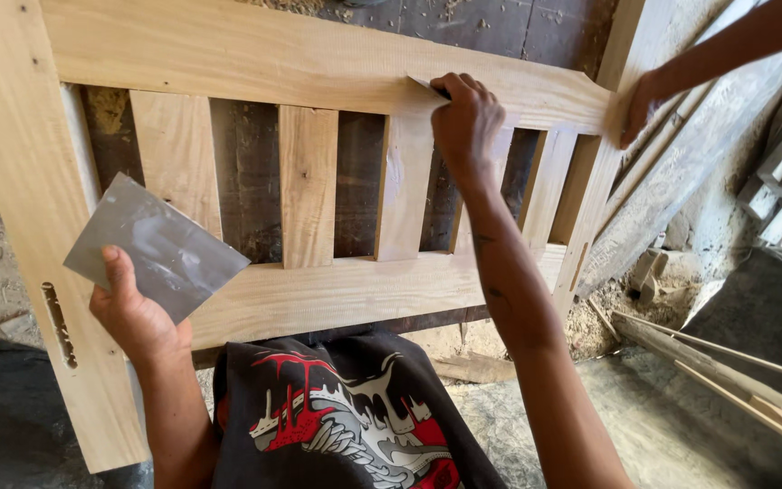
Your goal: The person applies wood filler to a wooden headboard using a putty knife, smoothing it into the joints and gaps. They repeatedly scoop filler from a container and spread it across the surface, then scrape off excess material.
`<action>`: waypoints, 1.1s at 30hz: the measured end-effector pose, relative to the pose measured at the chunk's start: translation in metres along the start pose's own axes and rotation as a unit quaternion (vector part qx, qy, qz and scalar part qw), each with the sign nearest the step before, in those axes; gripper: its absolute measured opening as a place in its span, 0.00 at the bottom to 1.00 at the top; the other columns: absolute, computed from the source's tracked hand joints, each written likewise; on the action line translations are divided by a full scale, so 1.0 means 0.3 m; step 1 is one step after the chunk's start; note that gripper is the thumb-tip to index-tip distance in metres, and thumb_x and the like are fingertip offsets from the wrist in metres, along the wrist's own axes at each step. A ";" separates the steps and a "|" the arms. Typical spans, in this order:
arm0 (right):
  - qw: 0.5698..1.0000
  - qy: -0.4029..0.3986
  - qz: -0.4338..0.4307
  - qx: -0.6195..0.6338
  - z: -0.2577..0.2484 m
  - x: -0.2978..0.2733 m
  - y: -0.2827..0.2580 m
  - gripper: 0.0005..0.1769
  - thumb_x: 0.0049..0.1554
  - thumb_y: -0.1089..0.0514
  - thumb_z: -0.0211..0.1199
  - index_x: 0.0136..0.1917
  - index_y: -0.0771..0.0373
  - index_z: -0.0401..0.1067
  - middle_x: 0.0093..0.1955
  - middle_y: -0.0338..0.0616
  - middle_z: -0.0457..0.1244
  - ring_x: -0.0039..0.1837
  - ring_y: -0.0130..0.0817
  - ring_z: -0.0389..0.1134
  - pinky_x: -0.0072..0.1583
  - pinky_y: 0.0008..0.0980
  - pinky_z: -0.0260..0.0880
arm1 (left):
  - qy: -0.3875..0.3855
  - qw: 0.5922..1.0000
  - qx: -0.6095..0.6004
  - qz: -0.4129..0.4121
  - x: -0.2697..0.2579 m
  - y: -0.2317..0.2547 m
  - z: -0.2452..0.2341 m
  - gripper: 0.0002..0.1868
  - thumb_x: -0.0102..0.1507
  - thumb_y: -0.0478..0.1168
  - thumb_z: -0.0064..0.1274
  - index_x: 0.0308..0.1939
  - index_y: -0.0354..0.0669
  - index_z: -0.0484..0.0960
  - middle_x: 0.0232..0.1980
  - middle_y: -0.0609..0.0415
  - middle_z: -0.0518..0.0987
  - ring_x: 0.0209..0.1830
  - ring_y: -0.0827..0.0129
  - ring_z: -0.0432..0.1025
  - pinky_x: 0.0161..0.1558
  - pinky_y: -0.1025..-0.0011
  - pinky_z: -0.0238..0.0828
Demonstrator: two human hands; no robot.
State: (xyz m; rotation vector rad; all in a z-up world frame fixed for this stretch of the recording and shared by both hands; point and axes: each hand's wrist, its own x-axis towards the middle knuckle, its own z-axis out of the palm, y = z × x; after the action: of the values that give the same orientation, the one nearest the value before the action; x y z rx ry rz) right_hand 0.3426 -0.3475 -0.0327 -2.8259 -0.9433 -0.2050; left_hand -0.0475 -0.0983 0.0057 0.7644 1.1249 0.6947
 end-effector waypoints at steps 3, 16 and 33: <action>1.000 0.008 0.023 -0.015 0.060 -0.038 -0.038 0.12 0.55 0.70 0.64 0.40 0.53 0.80 0.36 0.32 0.73 0.32 0.26 0.66 0.33 0.34 0.55 | 0.009 1.000 -0.004 0.002 0.009 0.001 -0.002 0.25 0.73 0.50 0.57 0.59 0.28 0.78 0.53 0.48 0.81 0.52 0.63 0.78 0.55 0.65 0.78; 0.993 0.086 -0.022 0.072 -0.042 -0.225 -0.163 0.15 0.48 0.72 0.66 0.45 0.55 0.77 0.48 0.35 0.72 0.51 0.36 0.73 0.49 0.37 0.69 | -0.040 0.999 -0.008 0.004 -0.055 0.016 0.058 0.27 0.72 0.51 0.56 0.63 0.30 0.76 0.57 0.49 0.81 0.55 0.66 0.77 0.57 0.66 0.77; 0.997 0.031 -0.027 0.071 -0.053 -0.413 -0.121 0.11 0.47 0.70 0.67 0.38 0.54 0.78 0.37 0.35 0.70 0.42 0.32 0.70 0.42 0.34 0.64 | -0.041 0.999 -0.021 0.004 -0.183 0.021 -0.032 0.28 0.71 0.52 0.57 0.62 0.30 0.76 0.56 0.49 0.80 0.55 0.66 0.77 0.57 0.66 0.77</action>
State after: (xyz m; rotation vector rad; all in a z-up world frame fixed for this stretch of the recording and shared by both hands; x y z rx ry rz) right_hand 0.2212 -0.3941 -0.0353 -2.6515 -0.9803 -0.2197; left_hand -0.0728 -0.1374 0.0371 0.7552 1.0293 0.6857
